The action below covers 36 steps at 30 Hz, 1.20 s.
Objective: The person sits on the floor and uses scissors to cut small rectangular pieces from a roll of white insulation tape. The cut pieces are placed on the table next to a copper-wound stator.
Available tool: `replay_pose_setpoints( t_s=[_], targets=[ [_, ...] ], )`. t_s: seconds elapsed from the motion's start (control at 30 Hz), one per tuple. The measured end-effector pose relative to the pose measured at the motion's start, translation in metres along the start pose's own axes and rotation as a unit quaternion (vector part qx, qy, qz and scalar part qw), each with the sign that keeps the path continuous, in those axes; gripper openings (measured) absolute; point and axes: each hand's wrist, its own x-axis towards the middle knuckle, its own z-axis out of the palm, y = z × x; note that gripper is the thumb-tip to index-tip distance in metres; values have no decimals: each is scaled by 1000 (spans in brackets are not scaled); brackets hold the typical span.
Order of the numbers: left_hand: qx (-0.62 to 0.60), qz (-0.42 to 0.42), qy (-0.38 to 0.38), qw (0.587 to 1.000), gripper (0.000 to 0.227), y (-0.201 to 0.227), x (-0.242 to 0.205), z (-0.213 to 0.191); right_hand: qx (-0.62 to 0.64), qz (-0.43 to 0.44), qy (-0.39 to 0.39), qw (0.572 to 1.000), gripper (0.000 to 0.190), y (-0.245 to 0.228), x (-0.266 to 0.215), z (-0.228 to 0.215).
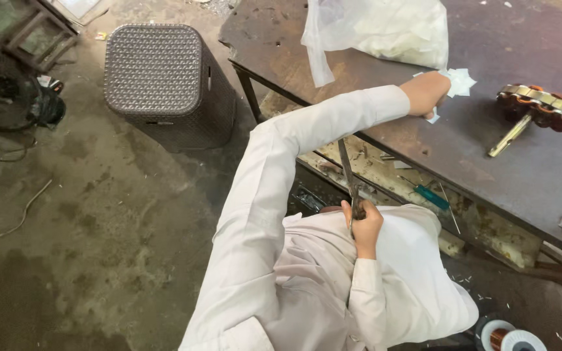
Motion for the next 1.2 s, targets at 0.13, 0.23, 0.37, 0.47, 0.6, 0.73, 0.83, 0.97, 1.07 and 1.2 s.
replay_pose_setpoints(
  t_s=[0.13, 0.23, 0.37, 0.47, 0.6, 0.73, 0.83, 0.97, 1.07, 1.2],
  targets=[
    [4, 9, -8, 1000, 17, 5, 0, 0, 2, -2, -2, 1000, 50, -1, 0, -1],
    [-3, -13, 4, 1000, 17, 5, -3, -5, 2, 4, 1, 1000, 51, 0, 3, 1],
    [-5, -44, -42, 998, 15, 12, -1, -8, 13, 13, 9, 1000, 50, 2, 1, -3],
    [-12, 24, -10, 1000, 30, 17, -9, -16, 3, -28, 31, 999, 49, -2, 4, -3],
    [-17, 63, -15, 998, 22, 22, -20, -12, 16, 22, 19, 999, 49, -2, 3, -5],
    [58, 149, -8, 987, 13, 32, -29, -11, 6, 11, 18, 1000, 50, -9, 6, -7],
    [73, 198, 12, 977, 6, 36, -34, -8, -6, -7, 23, 1000, 50, -11, 6, -9],
    [80, 216, 20, 973, 11, 35, -36, -11, 0, 7, 28, 1000, 48, -12, 5, -8],
    [37, 164, -20, 986, 30, 35, -37, -20, -1, 25, 31, 999, 48, -12, 5, -6],
    [64, 199, -36, 977, 14, 39, -37, -30, -6, 21, 23, 1000, 47, -13, 7, -3]
  ],
)
